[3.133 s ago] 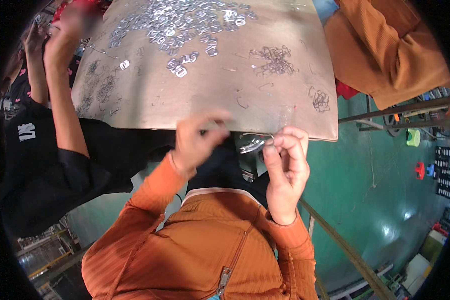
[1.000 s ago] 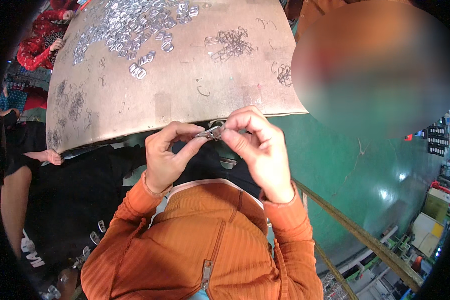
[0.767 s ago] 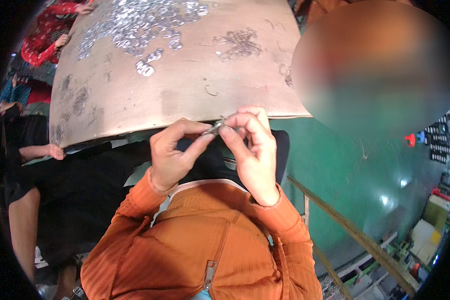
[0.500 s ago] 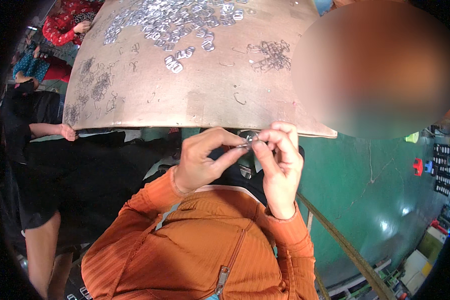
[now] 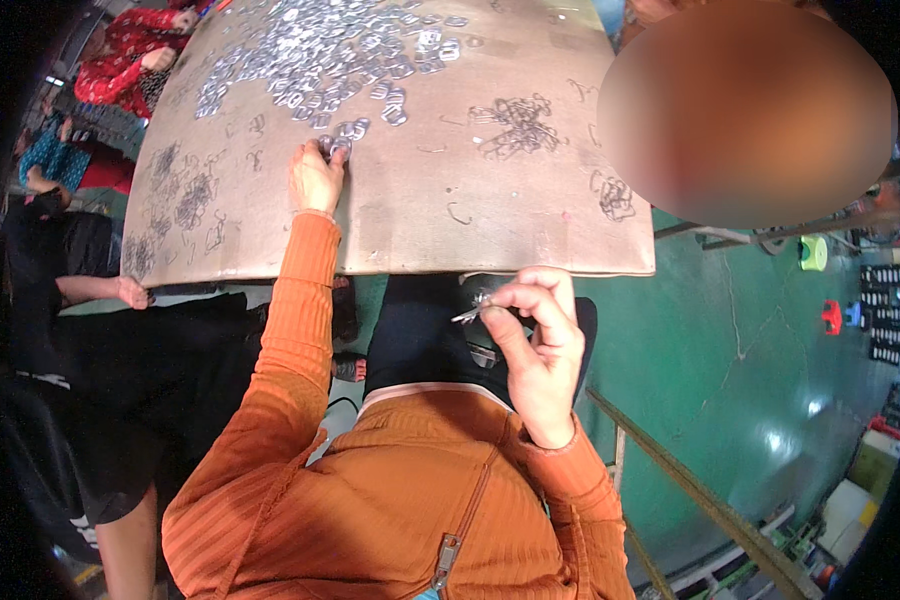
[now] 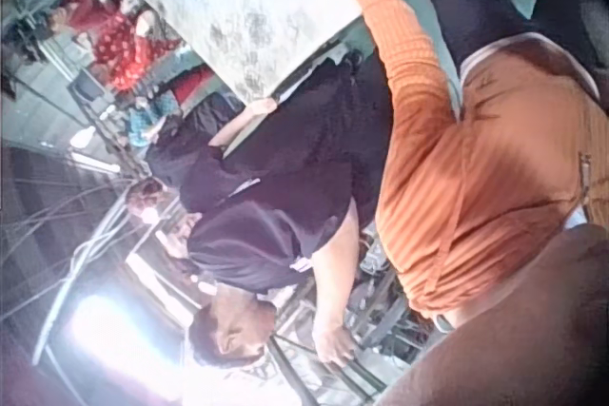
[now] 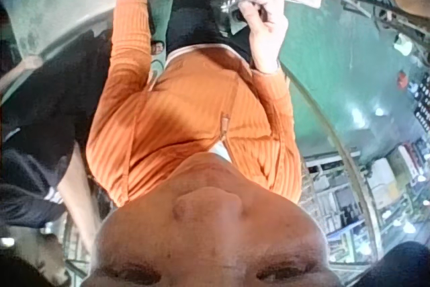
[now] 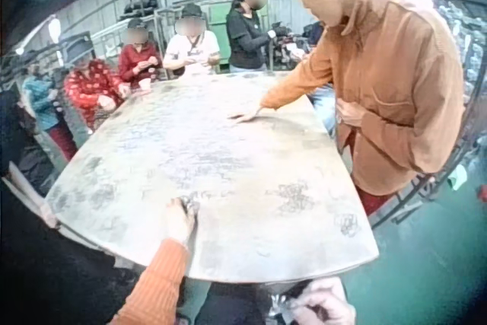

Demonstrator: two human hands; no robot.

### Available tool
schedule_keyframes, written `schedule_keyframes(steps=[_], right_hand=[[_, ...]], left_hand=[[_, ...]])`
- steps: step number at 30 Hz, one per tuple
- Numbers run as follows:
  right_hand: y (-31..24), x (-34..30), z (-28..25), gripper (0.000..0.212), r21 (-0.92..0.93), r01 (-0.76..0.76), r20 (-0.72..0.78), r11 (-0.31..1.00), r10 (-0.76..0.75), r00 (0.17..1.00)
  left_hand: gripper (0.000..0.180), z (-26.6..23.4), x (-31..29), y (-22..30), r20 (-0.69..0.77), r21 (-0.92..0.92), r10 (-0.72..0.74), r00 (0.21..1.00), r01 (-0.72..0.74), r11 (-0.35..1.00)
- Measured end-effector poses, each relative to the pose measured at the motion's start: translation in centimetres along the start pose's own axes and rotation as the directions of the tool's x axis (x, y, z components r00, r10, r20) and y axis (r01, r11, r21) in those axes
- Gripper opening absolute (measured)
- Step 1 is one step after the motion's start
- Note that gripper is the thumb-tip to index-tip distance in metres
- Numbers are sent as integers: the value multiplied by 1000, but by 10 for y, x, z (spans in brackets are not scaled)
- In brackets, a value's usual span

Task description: The person threads small metal clips onto a metal wire ring by hand and then hangs the assembled chain onto a metal rack in a workshop area.

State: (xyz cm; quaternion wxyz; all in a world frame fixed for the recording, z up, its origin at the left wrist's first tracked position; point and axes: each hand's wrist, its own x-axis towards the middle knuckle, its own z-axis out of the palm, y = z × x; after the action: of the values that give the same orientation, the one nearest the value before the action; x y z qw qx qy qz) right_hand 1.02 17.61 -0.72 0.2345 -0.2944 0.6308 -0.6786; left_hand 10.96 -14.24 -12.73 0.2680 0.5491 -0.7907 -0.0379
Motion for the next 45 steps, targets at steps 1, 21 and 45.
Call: schedule_keyframes(steps=[1, 21, 45], right_hand=[[1, -1, -1, 11, 0, -5, 11, 1000, 5, 1000], [25, 8, -20, 12, -90, 33, 203, 995, -14, 979], [111, 166, -33, 8, -550, 94, 317, 830, 103, 943]], left_hand=[[25, -1, 2, 8, 12, -94, 33, 999, -32, 995], [14, -154, -117, 128, 323, -897, 562, 762, 57, 439], [15, -146, -136, 117, 376, -862, 553, 743, 61, 504]])
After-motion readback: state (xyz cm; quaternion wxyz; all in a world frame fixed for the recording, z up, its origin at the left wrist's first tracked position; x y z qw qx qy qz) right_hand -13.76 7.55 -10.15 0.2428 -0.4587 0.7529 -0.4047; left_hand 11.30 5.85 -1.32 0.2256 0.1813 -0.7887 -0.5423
